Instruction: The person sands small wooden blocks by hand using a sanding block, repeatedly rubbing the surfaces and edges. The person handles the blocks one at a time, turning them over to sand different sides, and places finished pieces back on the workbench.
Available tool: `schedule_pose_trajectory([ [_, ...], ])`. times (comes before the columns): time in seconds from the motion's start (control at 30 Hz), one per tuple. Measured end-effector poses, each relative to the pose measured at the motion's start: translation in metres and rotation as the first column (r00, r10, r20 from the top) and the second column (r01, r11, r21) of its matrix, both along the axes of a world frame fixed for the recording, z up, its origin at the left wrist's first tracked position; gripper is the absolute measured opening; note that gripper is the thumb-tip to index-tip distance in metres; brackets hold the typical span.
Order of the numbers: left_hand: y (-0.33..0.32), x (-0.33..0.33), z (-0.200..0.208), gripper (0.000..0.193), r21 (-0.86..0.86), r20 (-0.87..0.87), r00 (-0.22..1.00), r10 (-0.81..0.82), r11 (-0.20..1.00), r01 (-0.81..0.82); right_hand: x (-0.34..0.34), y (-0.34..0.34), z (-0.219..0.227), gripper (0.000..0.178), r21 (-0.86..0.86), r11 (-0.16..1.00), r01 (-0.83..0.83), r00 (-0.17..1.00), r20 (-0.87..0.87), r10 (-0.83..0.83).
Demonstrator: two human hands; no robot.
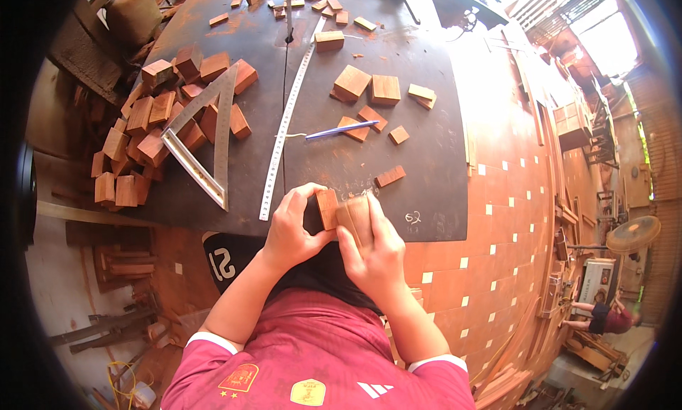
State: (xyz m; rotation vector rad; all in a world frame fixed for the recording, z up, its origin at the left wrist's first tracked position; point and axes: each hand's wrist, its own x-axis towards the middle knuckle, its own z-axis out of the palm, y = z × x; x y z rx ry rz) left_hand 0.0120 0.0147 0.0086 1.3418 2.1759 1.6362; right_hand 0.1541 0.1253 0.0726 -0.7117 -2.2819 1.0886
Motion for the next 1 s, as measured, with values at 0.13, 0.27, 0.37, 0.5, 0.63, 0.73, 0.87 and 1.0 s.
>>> schedule_pose_trajectory([
  [0.13, 0.000, 0.002, 0.001, 0.074, -0.030, 0.029, 1.000, 0.009, 1.000, -0.008, -0.026, 0.012, -0.011, 0.068, 0.056, 0.998, 0.014, 0.999, -0.047, -0.011],
  [0.27, -0.001, 0.000, 0.001, 0.074, -0.026, 0.012, 1.000, 0.007, 1.000, -0.007, 0.004, -0.003, 0.000, 0.070, 0.095, 0.995, -0.043, 0.999, 0.000, 0.043],
  [0.37, -0.001, 0.002, -0.002, 0.074, -0.025, 0.023, 1.000, 0.001, 1.000, 0.000, 0.015, -0.010, 0.004, 0.072, 0.128, 0.990, -0.063, 0.998, 0.011, 0.062],
  [0.5, 0.001, 0.000, -0.005, 0.071, 0.008, -0.022, 1.000, 0.009, 1.000, -0.009, -0.016, 0.000, 0.004, 0.071, 0.119, 0.991, -0.067, 0.998, -0.006, 0.069],
  [0.63, 0.000, 0.000, -0.003, 0.069, 0.003, -0.024, 1.000, 0.018, 1.000, -0.018, -0.029, 0.002, 0.002, 0.068, 0.095, 0.995, -0.039, 0.998, -0.037, 0.043],
  [0.73, 0.000, 0.000, -0.003, 0.072, 0.005, 0.006, 1.000, 0.017, 1.000, -0.017, -0.008, -0.002, 0.004, 0.067, 0.018, 0.999, -0.026, 1.000, -0.003, 0.026],
  [0.87, 0.000, 0.000, -0.003, 0.074, 0.007, 0.020, 1.000, 0.008, 1.000, -0.008, 0.000, -0.001, 0.003, 0.065, -0.087, 0.996, -0.008, 1.000, -0.028, 0.006],
  [1.0, -0.001, 0.002, 0.000, 0.073, -0.023, 0.048, 0.999, 0.017, 1.000, -0.016, -0.023, 0.006, -0.001, 0.064, -0.075, 0.997, 0.035, 0.999, -0.024, -0.037],
])
